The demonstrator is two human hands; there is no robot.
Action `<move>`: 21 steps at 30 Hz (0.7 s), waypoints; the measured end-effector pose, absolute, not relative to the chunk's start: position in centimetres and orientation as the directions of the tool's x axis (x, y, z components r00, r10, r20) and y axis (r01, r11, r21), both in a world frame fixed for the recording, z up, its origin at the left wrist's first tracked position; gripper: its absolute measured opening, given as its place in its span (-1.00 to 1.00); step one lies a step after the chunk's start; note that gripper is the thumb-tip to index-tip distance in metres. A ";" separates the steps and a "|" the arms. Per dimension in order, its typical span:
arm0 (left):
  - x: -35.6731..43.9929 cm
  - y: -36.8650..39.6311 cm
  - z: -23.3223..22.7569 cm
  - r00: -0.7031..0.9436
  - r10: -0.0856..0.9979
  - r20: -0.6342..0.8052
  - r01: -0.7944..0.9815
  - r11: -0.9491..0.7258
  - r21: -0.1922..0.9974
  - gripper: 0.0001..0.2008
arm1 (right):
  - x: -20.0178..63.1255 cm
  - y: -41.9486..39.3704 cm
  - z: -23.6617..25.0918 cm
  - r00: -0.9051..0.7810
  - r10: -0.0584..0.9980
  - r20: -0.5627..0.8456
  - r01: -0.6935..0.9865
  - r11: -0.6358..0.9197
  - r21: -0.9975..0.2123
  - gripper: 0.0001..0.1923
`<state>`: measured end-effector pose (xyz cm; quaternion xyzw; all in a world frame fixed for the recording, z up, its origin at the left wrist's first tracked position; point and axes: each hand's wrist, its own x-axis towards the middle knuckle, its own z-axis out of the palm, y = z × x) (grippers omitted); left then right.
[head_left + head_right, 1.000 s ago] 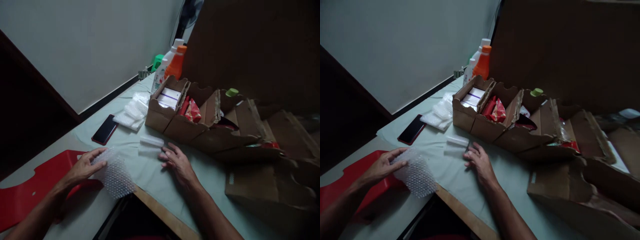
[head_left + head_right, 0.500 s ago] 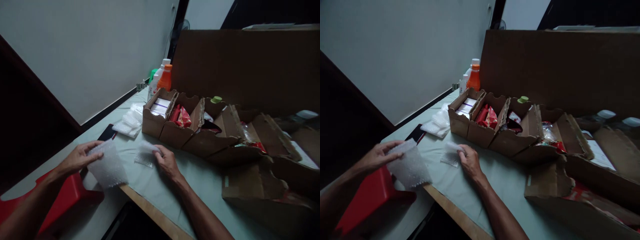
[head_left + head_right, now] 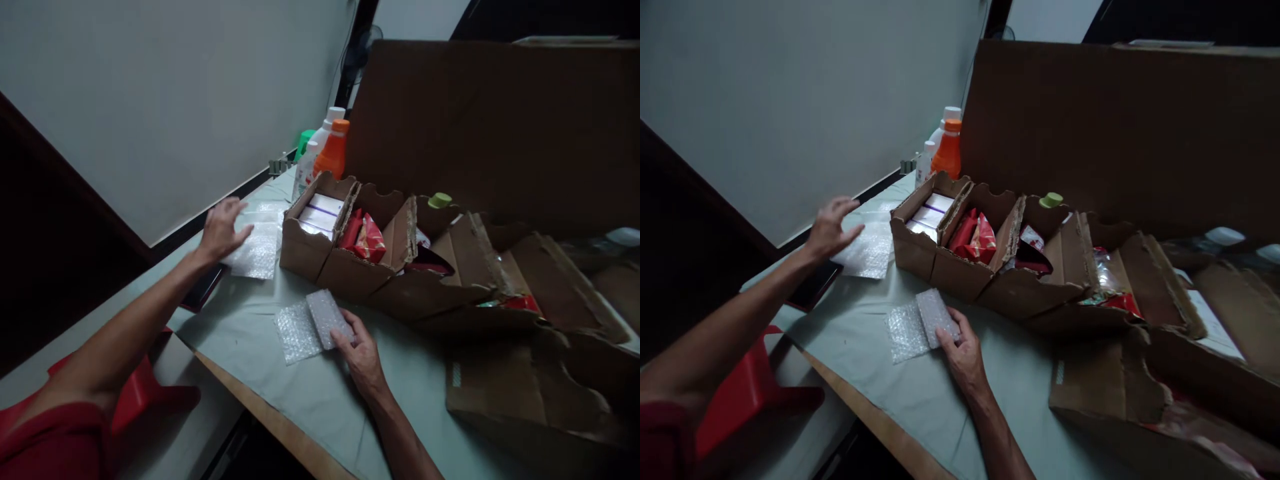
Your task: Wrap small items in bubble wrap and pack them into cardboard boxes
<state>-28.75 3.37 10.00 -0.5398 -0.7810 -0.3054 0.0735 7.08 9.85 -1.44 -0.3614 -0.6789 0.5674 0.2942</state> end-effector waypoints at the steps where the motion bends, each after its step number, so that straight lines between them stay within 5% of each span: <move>1: -28.2 2.6 8.7 -0.375 0.825 0.424 0.901 0.216 0.376 -0.54 | 7.0 9.9 -1.5 -0.564 0.825 -0.014 0.155 0.090 -0.984 -0.35; 4: -25.9 0.1 6.3 -0.304 0.854 0.422 0.929 0.167 0.331 -0.59 | 6.9 9.8 -1.3 -0.536 0.843 -0.042 0.111 0.021 -0.994 -0.38; 7: -21.9 -2.1 6.8 -0.324 0.829 0.456 0.890 0.103 0.444 -0.56 | 7.3 9.3 0.0 -0.538 0.834 -0.121 -0.005 -0.147 -0.989 -0.40; 11: -15.1 -3.6 7.3 -0.303 0.943 0.139 0.590 0.071 0.804 -0.15 | 9.0 7.3 2.8 -0.560 0.811 -0.167 -0.135 -0.288 -0.948 -0.47; 14: -10.9 -3.4 6.0 -0.189 0.975 -0.120 0.233 0.163 0.959 0.11 | 10.7 5.1 3.8 -0.571 0.793 -0.214 -0.188 -0.380 -0.906 -0.51; 18: -5.9 -2.9 4.3 0.051 0.964 -0.260 -0.082 0.264 0.961 -0.13 | 14.6 2.6 2.7 -0.575 0.749 -0.330 -0.098 -0.464 -0.880 -0.46; 21: -2.7 -2.3 3.8 0.082 0.918 -0.388 -0.128 0.396 0.909 -0.27 | 19.1 1.2 2.1 -0.405 0.867 -0.290 0.077 -0.283 -0.956 -0.46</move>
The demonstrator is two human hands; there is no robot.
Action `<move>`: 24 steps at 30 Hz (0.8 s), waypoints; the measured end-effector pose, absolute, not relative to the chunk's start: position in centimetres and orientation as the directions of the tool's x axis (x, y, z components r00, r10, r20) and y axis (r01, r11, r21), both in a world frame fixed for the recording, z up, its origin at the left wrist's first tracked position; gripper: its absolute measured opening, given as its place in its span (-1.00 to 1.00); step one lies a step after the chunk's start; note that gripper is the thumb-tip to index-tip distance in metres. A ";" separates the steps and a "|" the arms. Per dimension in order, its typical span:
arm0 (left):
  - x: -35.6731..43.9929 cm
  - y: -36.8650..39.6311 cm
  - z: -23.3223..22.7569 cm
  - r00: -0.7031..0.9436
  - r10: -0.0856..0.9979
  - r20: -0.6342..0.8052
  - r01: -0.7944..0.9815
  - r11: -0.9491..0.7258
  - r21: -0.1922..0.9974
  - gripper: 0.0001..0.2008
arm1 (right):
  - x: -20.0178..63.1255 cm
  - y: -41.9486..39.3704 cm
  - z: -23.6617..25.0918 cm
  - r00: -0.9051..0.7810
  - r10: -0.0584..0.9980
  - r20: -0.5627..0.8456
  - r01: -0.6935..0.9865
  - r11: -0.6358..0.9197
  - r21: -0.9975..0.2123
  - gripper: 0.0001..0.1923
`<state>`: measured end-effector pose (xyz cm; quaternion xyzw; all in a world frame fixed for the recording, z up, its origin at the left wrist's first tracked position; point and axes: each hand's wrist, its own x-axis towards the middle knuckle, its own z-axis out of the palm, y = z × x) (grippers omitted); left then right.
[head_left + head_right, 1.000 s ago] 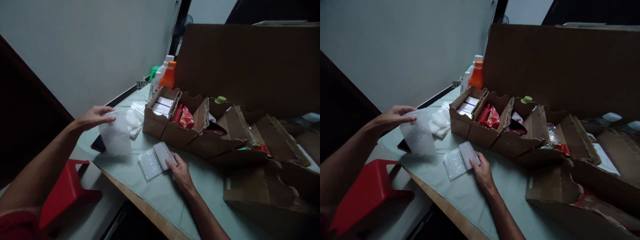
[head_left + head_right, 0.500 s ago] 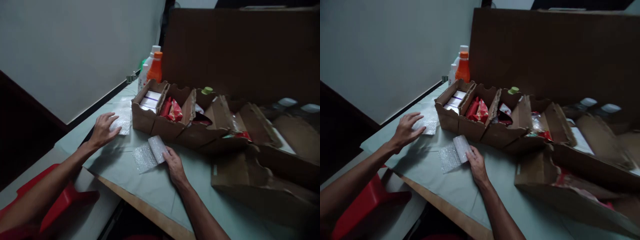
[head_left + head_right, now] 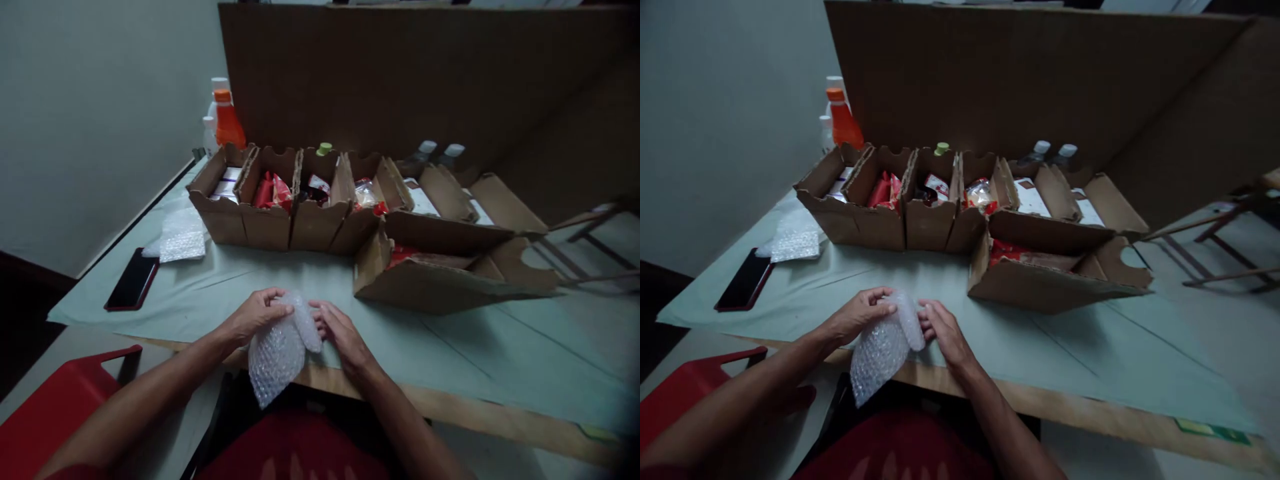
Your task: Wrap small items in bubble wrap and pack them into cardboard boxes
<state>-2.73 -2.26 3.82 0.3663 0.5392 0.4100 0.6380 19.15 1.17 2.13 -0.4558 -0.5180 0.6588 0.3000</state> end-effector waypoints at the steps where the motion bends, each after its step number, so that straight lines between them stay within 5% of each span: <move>1: -2.0 -1.9 3.7 0.061 0.911 -0.409 -0.114 0.413 0.903 -0.25 | 20.6 0.6 2.3 -0.317 0.925 -0.211 0.141 -0.174 -0.975 -0.49; 4: -0.8 -0.5 3.4 0.033 0.912 -0.408 -0.020 0.409 0.912 -0.15 | 23.4 -1.1 3.8 -0.275 0.958 0.084 0.294 0.167 -0.941 -0.65; 8: -1.3 0.9 3.4 0.031 0.909 -0.416 0.111 0.410 0.905 -0.06 | 22.3 -1.7 4.4 -0.584 0.761 0.284 0.415 0.580 -0.701 -0.72; 13: -3.2 -1.3 2.7 0.016 0.900 -0.436 0.242 0.420 0.875 0.10 | 20.3 1.0 1.2 -0.524 0.826 0.207 0.737 0.562 -0.376 -0.51; 18: -4.4 -4.7 2.4 0.018 0.900 -0.436 0.317 0.409 0.856 -0.05 | 21.4 3.2 -0.2 -0.402 0.879 0.257 0.679 0.475 -0.560 -0.81; 24: -5.5 -3.3 4.5 0.174 0.916 -0.362 0.447 0.254 0.858 -0.34 | 27.7 2.4 3.2 -0.226 0.956 0.186 0.495 0.277 -0.824 -0.75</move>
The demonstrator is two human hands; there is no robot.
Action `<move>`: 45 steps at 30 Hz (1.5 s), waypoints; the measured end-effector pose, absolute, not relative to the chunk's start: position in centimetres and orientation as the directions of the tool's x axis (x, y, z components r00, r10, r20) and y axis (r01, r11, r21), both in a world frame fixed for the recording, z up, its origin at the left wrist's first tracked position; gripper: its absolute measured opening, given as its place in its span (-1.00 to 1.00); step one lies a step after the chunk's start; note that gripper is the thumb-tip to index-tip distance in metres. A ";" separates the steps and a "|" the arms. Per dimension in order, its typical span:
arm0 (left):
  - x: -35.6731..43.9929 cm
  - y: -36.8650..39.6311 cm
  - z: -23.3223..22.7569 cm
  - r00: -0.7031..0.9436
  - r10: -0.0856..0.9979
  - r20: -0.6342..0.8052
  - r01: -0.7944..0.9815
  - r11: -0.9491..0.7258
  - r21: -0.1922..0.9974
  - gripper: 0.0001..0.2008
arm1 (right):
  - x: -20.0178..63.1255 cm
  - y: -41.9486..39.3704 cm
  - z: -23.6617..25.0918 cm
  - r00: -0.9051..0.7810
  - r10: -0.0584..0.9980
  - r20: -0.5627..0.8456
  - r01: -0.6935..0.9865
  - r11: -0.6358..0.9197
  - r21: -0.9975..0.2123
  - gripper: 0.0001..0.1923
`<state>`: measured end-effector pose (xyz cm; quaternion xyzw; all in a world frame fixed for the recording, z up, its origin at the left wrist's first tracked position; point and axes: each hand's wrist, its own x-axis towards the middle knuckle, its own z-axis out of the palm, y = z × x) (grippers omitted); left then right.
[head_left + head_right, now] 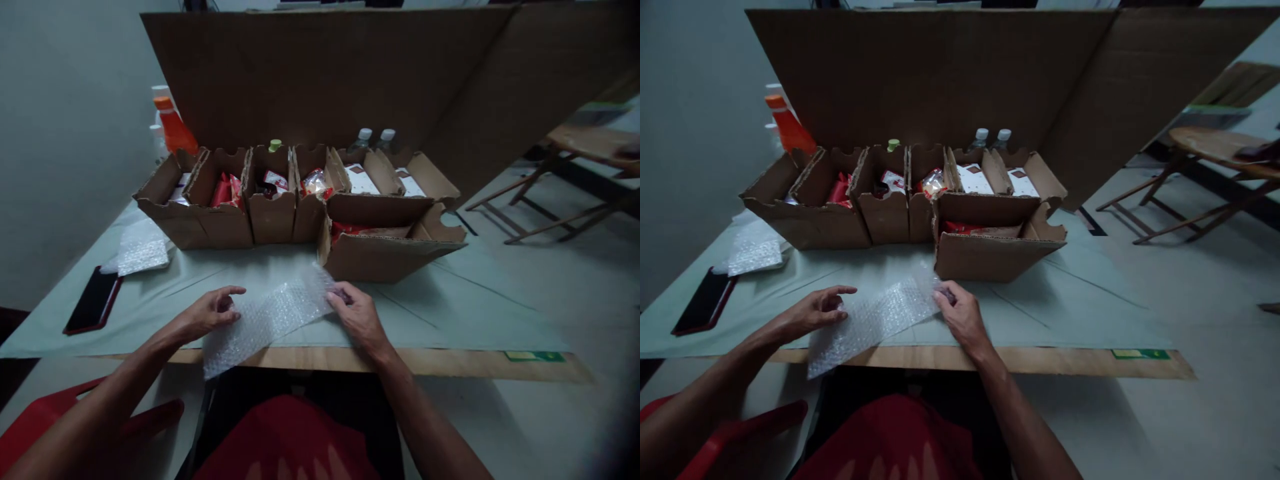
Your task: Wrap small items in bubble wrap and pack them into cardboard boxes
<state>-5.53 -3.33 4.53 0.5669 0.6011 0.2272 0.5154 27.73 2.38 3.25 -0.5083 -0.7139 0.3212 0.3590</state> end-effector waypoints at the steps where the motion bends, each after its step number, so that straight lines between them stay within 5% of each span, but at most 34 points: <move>1: -5.4 -2.5 4.9 0.217 0.911 -0.350 0.483 0.212 0.850 -0.36 | 29.1 1.9 3.8 -0.206 0.963 0.176 0.506 0.259 -0.823 -0.75; 4: -3.9 0.3 5.5 0.294 0.904 -0.311 0.660 0.043 0.750 -0.42 | 32.8 0.5 3.8 -0.151 0.980 0.130 0.634 0.197 -0.748 -0.75; 7: -1.5 2.0 4.9 0.286 0.939 -0.189 0.881 -0.179 0.439 -0.49 | 35.6 -0.5 2.0 -0.081 0.987 0.137 0.831 0.143 -0.537 -0.73; 10: 0.1 1.3 3.3 0.333 0.942 0.047 0.929 -0.336 0.156 -0.56 | 37.7 -1.1 0.5 -0.018 0.942 0.336 0.936 0.133 -0.325 -0.65; 13: 1.4 -0.8 1.9 0.392 0.888 0.242 0.900 -0.425 0.101 -0.62 | 37.3 -1.3 0.9 -0.051 0.876 0.480 0.949 0.192 -0.250 -0.62; 16: 3.2 -2.3 1.2 0.441 0.843 0.306 0.860 -0.495 0.125 -0.59 | 33.1 -1.1 1.9 -0.280 0.859 0.429 0.873 0.414 -0.257 -0.65; 19: 4.4 -2.7 0.7 0.475 0.856 0.203 0.835 -0.511 0.203 -0.61 | 28.6 -0.6 1.6 -0.571 0.765 0.297 0.712 0.642 -0.284 -0.62; 22: 3.5 -2.7 0.0 0.480 0.871 0.110 0.808 -0.487 0.331 -0.63 | 29.6 -0.2 -0.1 -0.669 0.705 0.235 0.650 0.708 -0.275 -0.61; 27: 2.2 -2.2 -0.1 0.413 0.899 0.145 0.743 -0.425 0.517 -0.64 | 41.6 1.1 -1.4 -0.270 0.887 0.376 0.870 0.392 -0.300 -0.68; 31: 6.6 1.4 1.6 0.220 0.945 0.240 0.632 -0.326 0.703 -0.50 | 46.4 5.6 0.8 0.027 0.907 0.420 0.792 0.237 -0.562 -0.47; 33: 9.9 3.8 2.1 0.141 0.955 0.261 0.548 -0.295 0.783 -0.32 | 46.1 8.4 1.7 0.048 0.939 0.340 0.686 0.217 -0.695 -0.36; 36: 13.6 5.9 2.2 0.098 0.961 0.259 0.443 -0.275 0.853 -0.18 | 44.7 11.0 2.2 0.010 0.987 0.157 0.561 0.125 -0.819 -0.45; 45: 12.1 2.8 2.5 -0.089 0.984 0.156 0.486 -0.093 0.869 -0.48 | 39.8 10.8 1.2 -0.066 0.986 0.151 0.488 0.164 -0.857 -0.49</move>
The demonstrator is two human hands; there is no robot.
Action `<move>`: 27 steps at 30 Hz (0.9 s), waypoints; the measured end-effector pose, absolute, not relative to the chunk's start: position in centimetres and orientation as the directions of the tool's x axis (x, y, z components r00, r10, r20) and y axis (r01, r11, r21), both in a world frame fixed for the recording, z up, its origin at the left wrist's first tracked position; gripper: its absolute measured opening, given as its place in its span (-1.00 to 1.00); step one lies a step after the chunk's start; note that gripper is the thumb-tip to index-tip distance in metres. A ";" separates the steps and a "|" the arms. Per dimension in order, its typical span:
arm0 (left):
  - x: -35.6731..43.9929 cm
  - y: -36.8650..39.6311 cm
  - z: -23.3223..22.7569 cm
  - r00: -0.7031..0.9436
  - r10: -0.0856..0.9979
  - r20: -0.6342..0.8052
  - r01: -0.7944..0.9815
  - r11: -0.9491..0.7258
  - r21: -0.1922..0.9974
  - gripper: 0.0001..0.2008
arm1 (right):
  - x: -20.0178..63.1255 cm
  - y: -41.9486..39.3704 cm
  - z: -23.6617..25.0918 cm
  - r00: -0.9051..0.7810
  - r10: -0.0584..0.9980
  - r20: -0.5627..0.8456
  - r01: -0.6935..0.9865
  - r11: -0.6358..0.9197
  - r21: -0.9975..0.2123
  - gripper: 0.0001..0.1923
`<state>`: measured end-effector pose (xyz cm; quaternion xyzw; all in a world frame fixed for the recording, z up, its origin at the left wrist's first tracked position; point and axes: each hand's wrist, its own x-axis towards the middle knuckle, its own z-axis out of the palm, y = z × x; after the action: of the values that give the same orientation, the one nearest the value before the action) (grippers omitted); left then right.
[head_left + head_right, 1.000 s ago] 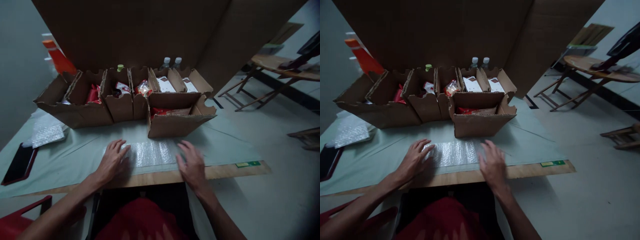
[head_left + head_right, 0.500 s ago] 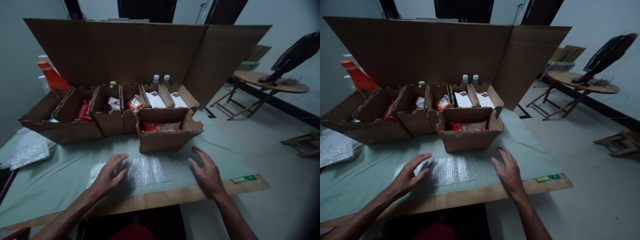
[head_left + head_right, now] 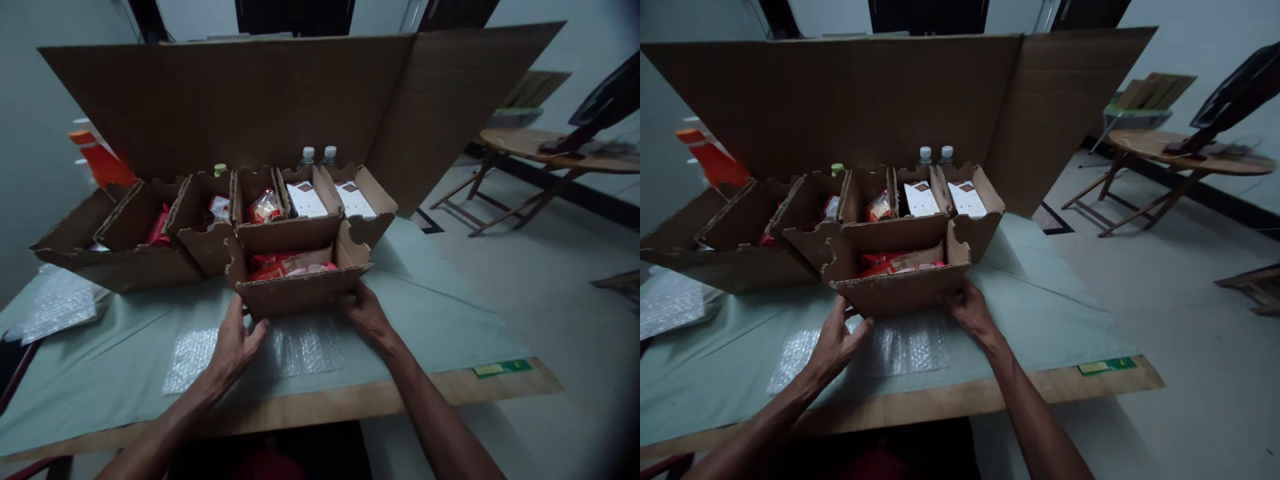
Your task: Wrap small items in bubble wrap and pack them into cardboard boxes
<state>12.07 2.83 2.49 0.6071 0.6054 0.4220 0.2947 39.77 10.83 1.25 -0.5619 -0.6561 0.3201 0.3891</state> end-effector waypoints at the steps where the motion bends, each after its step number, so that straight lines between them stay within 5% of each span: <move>1: 11.5 2.9 2.6 -0.083 0.983 0.163 0.491 -0.102 0.865 -0.47 | 39.4 11.0 1.3 -0.074 0.988 0.138 0.489 0.156 -0.858 -0.48; 5: 8.9 1.9 2.3 -0.089 0.962 0.259 0.571 -0.164 0.804 -0.27 | 40.3 9.7 1.4 -0.020 0.973 0.229 0.564 0.200 -0.801 -0.47; 8: 7.3 -0.7 1.6 -0.056 0.948 0.312 0.706 -0.183 0.684 -0.34 | 40.9 5.9 1.3 0.044 0.922 0.384 0.684 0.252 -0.685 -0.58; 13: 7.7 -3.6 0.0 0.270 0.909 0.316 0.767 -0.402 0.500 -0.63 | 33.2 0.7 1.2 -0.427 0.840 0.336 0.669 0.543 -0.507 -0.69; 17: 6.9 -3.1 -0.5 0.366 0.924 0.112 0.726 -0.358 0.587 -0.63 | 28.5 0.4 0.0 -0.681 0.703 0.205 0.584 0.690 -0.427 -0.60; 22: 3.6 -3.3 -0.1 0.364 0.928 0.087 0.549 -0.289 0.784 -0.67 | 36.9 1.4 -1.3 -0.468 0.854 0.230 0.808 0.518 -0.280 -0.66; 27: 0.7 -4.7 0.4 0.116 0.970 0.213 0.757 -0.225 0.613 -0.68 | 40.2 3.6 0.5 -0.328 0.894 0.304 0.885 0.404 -0.232 -0.64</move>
<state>0.70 -4.71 0.36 0.7249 0.5957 0.2954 0.1804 40.23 3.62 0.51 -0.5459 -0.8148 0.0118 0.1948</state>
